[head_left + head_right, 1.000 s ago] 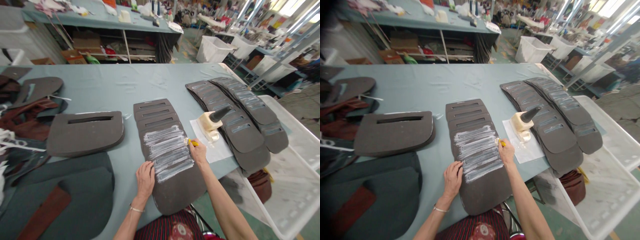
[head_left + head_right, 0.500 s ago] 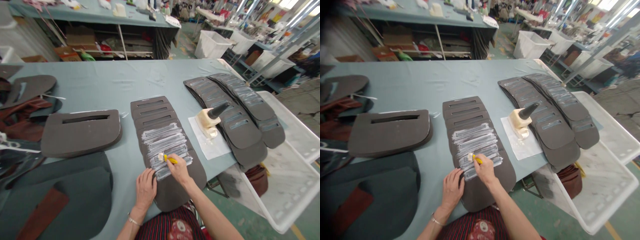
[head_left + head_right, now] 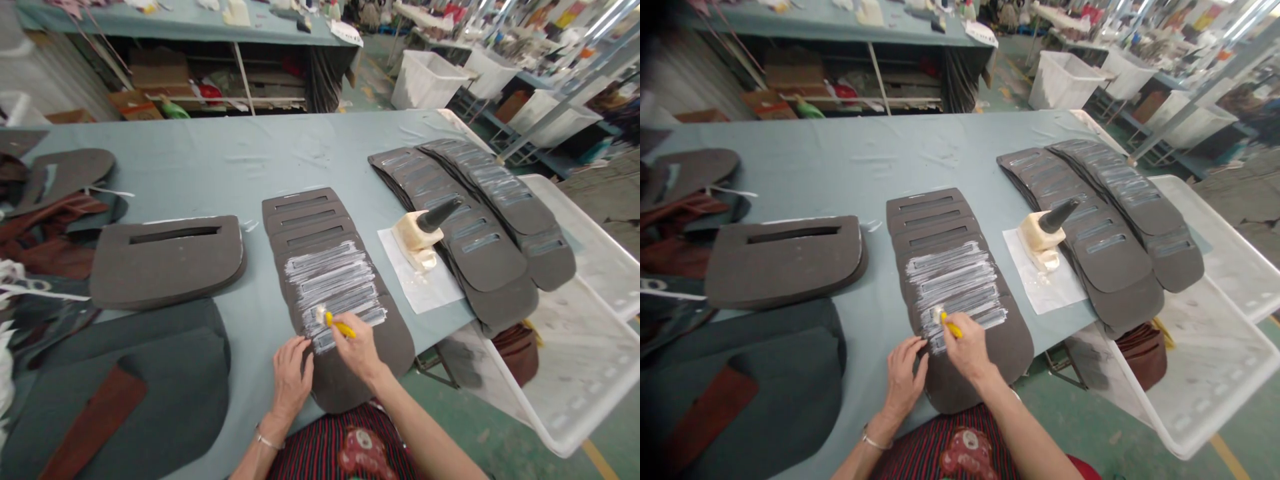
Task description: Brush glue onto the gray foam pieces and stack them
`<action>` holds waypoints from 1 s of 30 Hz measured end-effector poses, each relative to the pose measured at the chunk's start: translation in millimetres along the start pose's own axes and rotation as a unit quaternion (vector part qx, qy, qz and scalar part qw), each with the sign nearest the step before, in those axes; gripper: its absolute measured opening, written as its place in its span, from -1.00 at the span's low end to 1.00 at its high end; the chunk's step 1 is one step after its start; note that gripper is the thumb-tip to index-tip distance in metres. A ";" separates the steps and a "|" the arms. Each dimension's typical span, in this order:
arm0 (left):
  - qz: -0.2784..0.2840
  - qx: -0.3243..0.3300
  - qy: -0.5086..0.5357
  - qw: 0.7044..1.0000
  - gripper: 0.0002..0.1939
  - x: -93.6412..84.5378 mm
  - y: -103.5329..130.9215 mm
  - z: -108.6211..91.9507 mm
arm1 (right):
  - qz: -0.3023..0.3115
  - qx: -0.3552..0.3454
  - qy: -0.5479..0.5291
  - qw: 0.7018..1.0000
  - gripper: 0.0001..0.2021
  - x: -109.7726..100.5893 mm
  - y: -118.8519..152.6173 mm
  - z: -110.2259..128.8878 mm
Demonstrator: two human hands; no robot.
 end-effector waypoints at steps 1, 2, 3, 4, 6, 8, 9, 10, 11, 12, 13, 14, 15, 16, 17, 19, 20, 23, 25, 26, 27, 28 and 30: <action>0.006 0.018 -0.011 1.000 -0.67 0.6 2.7 -1.2 | 0.031 -0.007 -0.009 0.999 -0.87 14.2 6.0 8.3; 0.012 0.034 -0.024 0.999 -0.65 1.5 4.9 -2.4 | 0.054 -0.010 -0.012 0.998 -0.86 24.0 10.7 12.3; 0.014 0.046 -0.038 0.998 -0.63 2.4 6.6 -3.3 | 0.065 -0.007 -0.011 0.998 -0.86 28.5 13.8 11.6; 0.015 0.053 -0.050 0.997 -0.63 3.5 7.7 -4.0 | 0.063 -0.001 -0.007 0.998 -0.86 26.6 14.9 6.3; 0.014 0.055 -0.064 0.996 -0.63 5.3 8.3 -4.6 | 0.027 0.020 0.010 0.999 -0.86 4.2 12.4 -15.7; 0.011 0.053 -0.069 0.996 -0.63 6.4 7.9 -5.1 | -0.028 0.042 0.041 0.998 -0.86 -36.6 5.7 -45.3; 0.008 0.052 -0.070 0.996 -0.63 6.6 7.6 -5.5 | -0.057 0.055 0.064 0.995 -0.86 -59.5 1.6 -59.9; 0.006 0.052 -0.070 0.996 -0.64 6.5 7.4 -5.9 | -0.087 0.067 0.089 0.990 -0.86 -81.3 -2.5 -72.8; 0.004 0.050 -0.070 0.996 -0.64 6.2 7.3 -6.1 | -0.111 0.079 0.117 0.984 -0.85 -99.7 -6.4 -82.5; 0.004 0.049 -0.071 0.996 -0.64 6.0 7.3 -6.4 | -0.132 0.087 0.144 0.977 -0.84 -113.0 -9.4 -88.3; 0.006 0.049 -0.071 0.996 -0.64 5.7 7.4 -6.7 | -0.148 0.091 0.168 0.970 -0.84 -120.3 -11.4 -89.6; 0.007 0.048 -0.072 0.996 -0.64 5.4 7.6 -7.0 | -0.158 0.089 0.183 0.966 -0.83 -121.4 -11.9 -86.8; 0.009 0.048 -0.073 0.996 -0.64 5.2 7.9 -7.2 | -0.162 0.082 0.184 0.966 -0.83 -116.8 -11.0 -80.7; 0.010 0.049 -0.074 0.996 -0.64 5.0 8.1 -7.5 | -0.155 0.070 0.173 0.970 -0.83 -107.6 -8.9 -72.8; 0.010 0.049 -0.075 0.996 -0.63 5.0 8.4 -7.7 | -0.134 0.057 0.151 0.978 -0.82 -95.8 -6.1 -64.8; 0.009 0.050 -0.075 0.996 -0.63 5.2 8.7 -8.3 | -0.072 0.039 0.101 0.992 -0.82 -74.2 0.0 -54.4; 0.007 0.052 -0.074 0.996 -0.64 5.4 8.9 -8.7 | -0.053 0.040 0.083 0.994 -0.82 -69.6 2.5 -54.0; 0.003 0.051 -0.066 0.997 -0.64 5.7 9.1 -9.7 | -0.101 0.081 0.085 0.988 -0.81 -89.5 3.3 -70.9; 0.008 0.044 -0.058 0.997 -0.64 5.8 9.0 -9.4 | -0.155 0.102 0.115 0.976 -0.80 -113.4 0.3 -83.0; 0.014 0.040 -0.054 0.998 -0.63 5.8 9.0 -8.7 | -0.170 0.105 0.127 0.972 -0.81 -121.8 -1.1 -85.4; 0.022 0.036 -0.047 0.998 -0.63 5.8 9.1 -7.8 | -0.178 0.103 0.131 0.970 -0.81 -126.1 -1.5 -84.6; 0.028 0.033 -0.037 0.998 -0.63 5.4 9.4 -6.5 | -0.179 0.100 0.125 0.971 -0.82 -125.6 -0.6 -80.6; 0.032 0.025 -0.006 0.999 -0.62 3.7 10.9 -3.1 | -0.158 0.090 0.090 0.979 -0.83 -111.0 6.1 -64.4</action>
Point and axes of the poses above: each hand's wrist, its own y-axis away from the middle knuckle, its own x-axis out of the palm, z = x × y, the point moved 4 cm from there along -y, towards the middle knuckle, and after that the axes turned 11 degrees about -y, right-handed, at the moved point
